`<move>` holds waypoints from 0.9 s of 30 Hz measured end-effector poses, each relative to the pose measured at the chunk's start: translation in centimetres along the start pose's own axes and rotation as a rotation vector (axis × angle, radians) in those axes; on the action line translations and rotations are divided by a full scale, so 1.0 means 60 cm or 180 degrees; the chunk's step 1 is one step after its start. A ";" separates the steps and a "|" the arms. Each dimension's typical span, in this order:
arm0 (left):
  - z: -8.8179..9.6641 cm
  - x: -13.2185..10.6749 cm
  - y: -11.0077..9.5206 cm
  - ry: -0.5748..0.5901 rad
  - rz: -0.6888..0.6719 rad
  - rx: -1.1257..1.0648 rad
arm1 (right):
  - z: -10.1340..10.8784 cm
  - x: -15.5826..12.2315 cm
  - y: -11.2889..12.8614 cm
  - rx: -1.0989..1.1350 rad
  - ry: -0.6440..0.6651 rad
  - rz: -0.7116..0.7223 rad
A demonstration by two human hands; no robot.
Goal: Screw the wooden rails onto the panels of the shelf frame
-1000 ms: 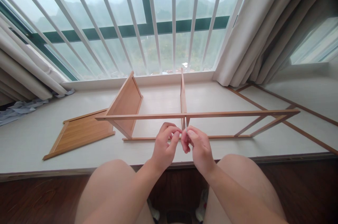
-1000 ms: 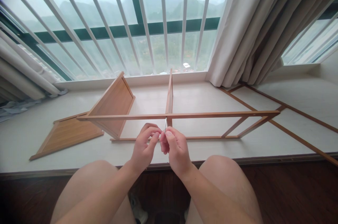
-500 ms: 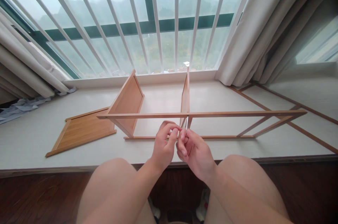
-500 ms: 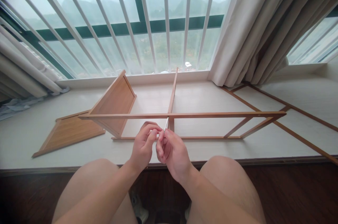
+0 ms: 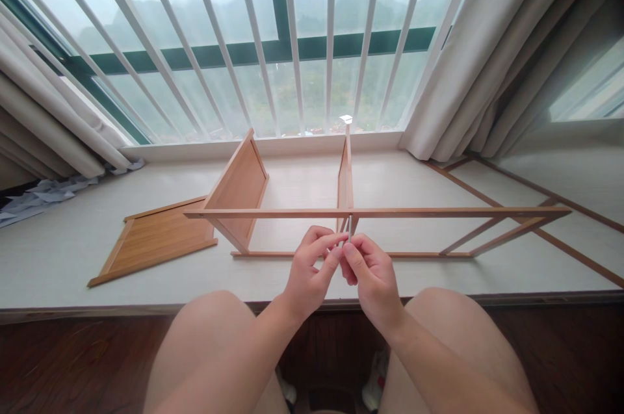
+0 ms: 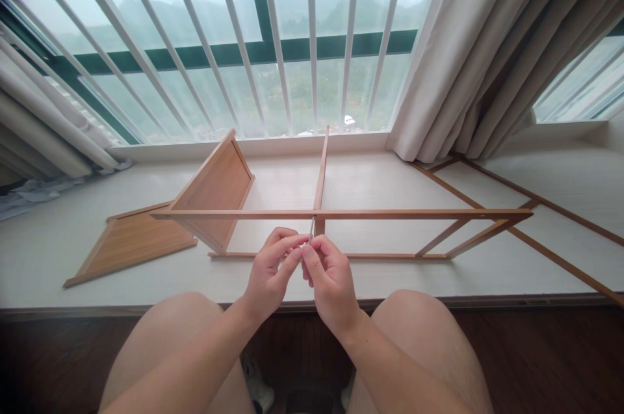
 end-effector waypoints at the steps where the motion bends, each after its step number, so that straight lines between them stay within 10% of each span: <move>1: 0.000 0.000 -0.001 0.0007 -0.0019 0.0001 | 0.001 -0.001 0.001 -0.0043 -0.0013 0.0019; 27: -0.005 -0.001 -0.002 0.0151 0.0100 0.0065 | 0.013 0.000 0.020 -0.0824 -0.0165 0.0215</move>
Point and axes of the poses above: each hand's wrist, its own x-axis towards the middle knuckle, its own z-axis out of the back of the hand, y = z × x, the point moved 8 cm from there along x, towards the middle knuckle, and after that the axes turned 2 degrees about y, right-handed, at the moved point
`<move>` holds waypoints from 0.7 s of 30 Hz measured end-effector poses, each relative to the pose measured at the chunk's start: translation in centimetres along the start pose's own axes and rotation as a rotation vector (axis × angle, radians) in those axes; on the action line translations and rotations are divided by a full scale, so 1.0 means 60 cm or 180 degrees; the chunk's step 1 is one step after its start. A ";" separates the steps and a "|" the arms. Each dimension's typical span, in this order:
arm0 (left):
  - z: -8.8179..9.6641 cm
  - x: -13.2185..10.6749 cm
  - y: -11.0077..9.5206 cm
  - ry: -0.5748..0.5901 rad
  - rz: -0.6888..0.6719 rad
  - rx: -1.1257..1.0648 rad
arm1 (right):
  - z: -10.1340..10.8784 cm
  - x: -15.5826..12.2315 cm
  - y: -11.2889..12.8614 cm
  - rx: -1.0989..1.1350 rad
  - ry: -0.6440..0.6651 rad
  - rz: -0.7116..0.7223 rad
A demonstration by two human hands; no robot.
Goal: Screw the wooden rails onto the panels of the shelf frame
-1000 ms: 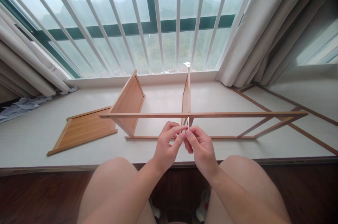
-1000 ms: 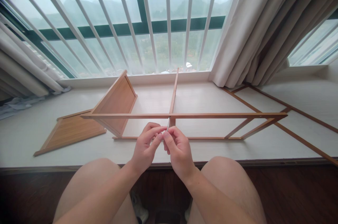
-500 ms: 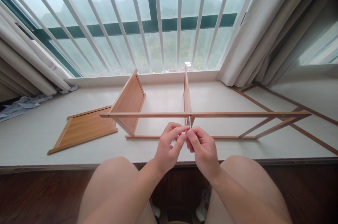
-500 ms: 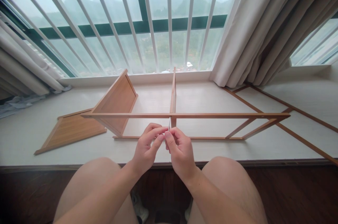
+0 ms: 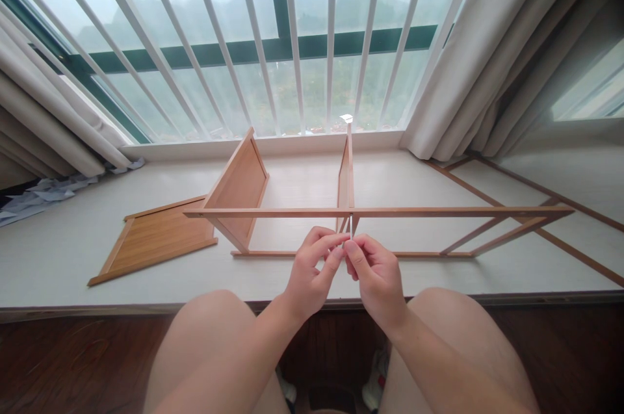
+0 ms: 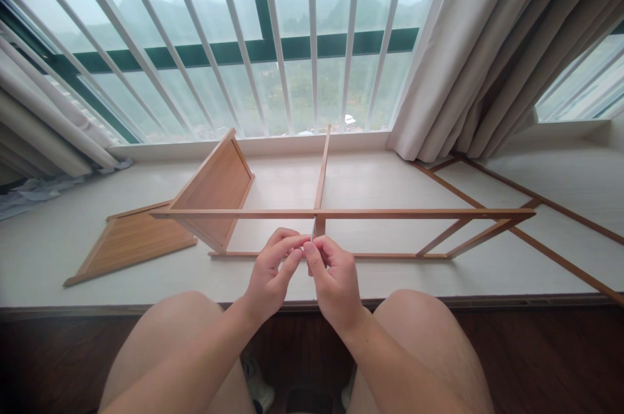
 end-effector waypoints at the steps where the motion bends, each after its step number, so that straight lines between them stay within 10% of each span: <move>1: 0.000 0.000 0.000 0.0006 0.0003 0.0008 | 0.001 0.001 0.003 -0.0088 0.0005 0.0045; 21: -0.003 0.003 -0.005 0.0036 -0.0001 0.0110 | 0.026 0.013 0.034 -0.1469 -0.0223 0.0682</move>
Point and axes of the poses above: each hand's wrist, its own x-axis towards the middle knuckle, its own z-axis out of the back of the hand, y = z × x, the point moved 8 cm from there along x, towards the middle knuckle, and after that the axes turned 2 degrees about y, right-handed, at the moved point
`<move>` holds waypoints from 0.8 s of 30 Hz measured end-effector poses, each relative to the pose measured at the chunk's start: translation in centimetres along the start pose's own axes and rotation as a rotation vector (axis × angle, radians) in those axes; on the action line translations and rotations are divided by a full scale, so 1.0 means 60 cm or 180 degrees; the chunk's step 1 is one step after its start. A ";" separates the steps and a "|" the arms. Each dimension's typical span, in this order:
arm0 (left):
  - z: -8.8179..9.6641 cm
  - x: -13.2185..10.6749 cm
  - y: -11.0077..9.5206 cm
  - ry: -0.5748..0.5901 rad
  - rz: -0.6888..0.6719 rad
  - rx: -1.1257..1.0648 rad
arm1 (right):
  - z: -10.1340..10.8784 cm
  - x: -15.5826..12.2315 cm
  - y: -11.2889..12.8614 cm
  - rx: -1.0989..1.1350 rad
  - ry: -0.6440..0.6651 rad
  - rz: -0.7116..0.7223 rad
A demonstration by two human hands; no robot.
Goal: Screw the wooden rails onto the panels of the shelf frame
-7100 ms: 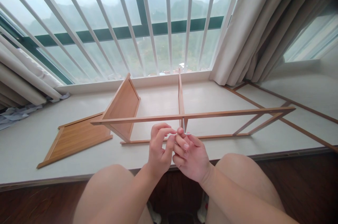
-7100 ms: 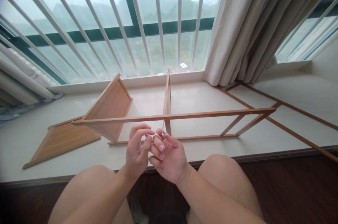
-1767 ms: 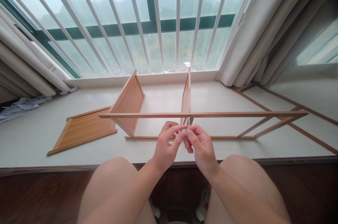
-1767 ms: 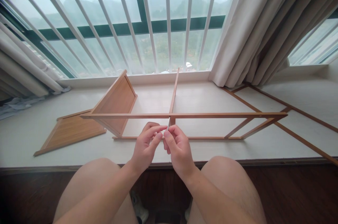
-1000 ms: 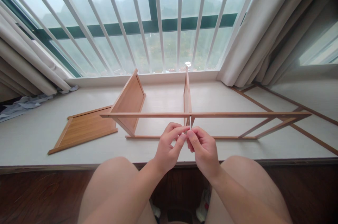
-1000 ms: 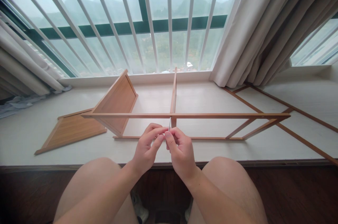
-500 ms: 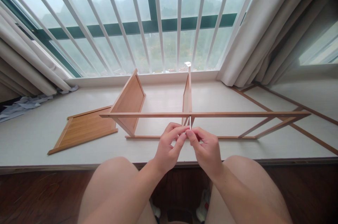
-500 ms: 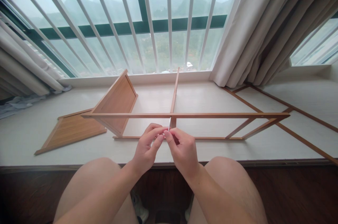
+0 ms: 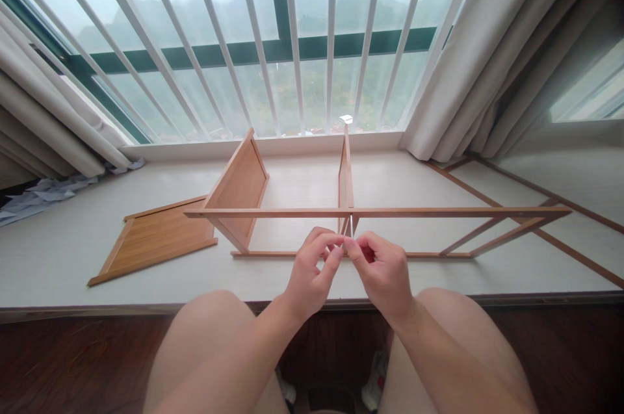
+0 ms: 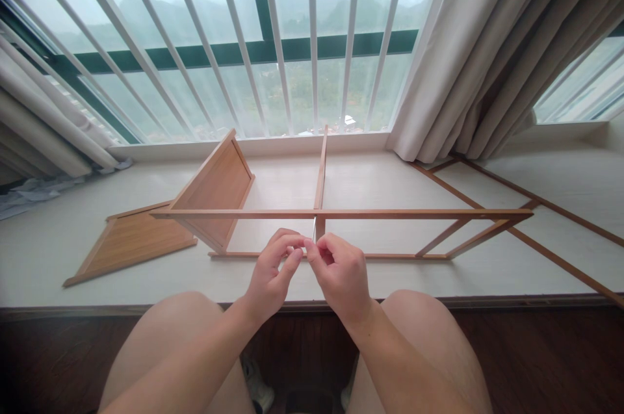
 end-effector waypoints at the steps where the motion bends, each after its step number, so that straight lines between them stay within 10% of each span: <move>1: 0.000 0.000 0.000 0.0002 -0.0004 0.0006 | 0.000 0.000 -0.001 0.0010 0.0000 -0.0007; 13: 0.000 0.001 0.004 -0.0057 0.0114 -0.0065 | -0.025 -0.008 -0.024 0.0980 0.0237 -0.0710; 24: 0.009 -0.002 0.021 -0.0213 0.0351 -0.0306 | -0.097 -0.026 -0.009 0.4112 0.0864 -0.1739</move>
Point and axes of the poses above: each hand's wrist, its own x-axis towards the middle knuckle, its own z-axis out of the back of the hand, y = z × x, the point moved 8 cm from there along x, towards the middle knuckle, and after that the axes turned 2 degrees about y, right-handed, at the moved point
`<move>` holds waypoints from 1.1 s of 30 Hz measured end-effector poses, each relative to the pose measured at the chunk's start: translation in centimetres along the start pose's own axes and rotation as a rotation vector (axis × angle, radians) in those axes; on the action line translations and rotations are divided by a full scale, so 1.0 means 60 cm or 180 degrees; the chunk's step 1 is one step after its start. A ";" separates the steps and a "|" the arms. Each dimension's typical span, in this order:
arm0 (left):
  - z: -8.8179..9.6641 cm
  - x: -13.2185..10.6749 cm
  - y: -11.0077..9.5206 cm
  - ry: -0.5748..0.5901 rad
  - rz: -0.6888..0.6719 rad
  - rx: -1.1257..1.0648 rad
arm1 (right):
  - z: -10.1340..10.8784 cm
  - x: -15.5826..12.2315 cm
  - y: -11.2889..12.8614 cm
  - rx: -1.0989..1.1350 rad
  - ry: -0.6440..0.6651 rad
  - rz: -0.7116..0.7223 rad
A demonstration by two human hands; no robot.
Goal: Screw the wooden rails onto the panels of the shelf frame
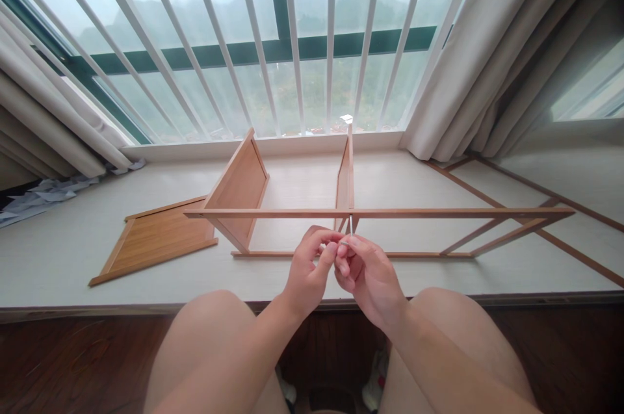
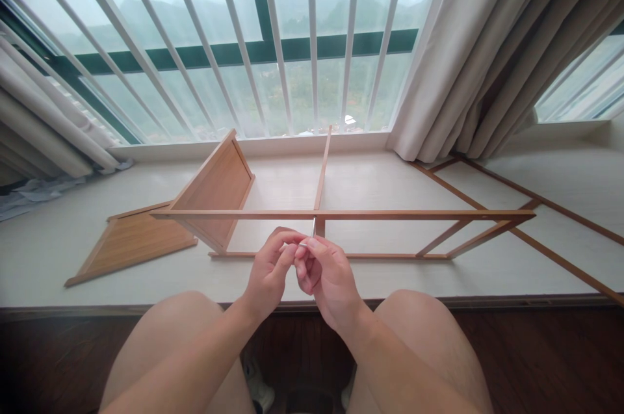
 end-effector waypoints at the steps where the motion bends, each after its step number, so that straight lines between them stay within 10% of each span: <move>1: 0.001 0.000 -0.001 -0.0018 -0.0025 -0.0010 | -0.005 -0.001 -0.003 0.0179 0.0069 -0.0075; 13: 0.002 -0.002 -0.002 -0.0066 -0.0017 -0.0110 | -0.032 -0.008 -0.019 0.1311 0.0660 -0.0441; 33: -0.005 -0.006 -0.029 0.0115 -0.0692 0.0172 | 0.022 -0.023 0.079 -0.3480 -0.0731 0.1622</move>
Point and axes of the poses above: each hand's wrist, its own x-axis towards the middle knuckle, its own z-axis out of the back of the hand, y = z × x, the point moved 8 cm from there along x, towards the middle knuckle, and after that the axes turned 2 degrees about y, right-handed, at the moved point
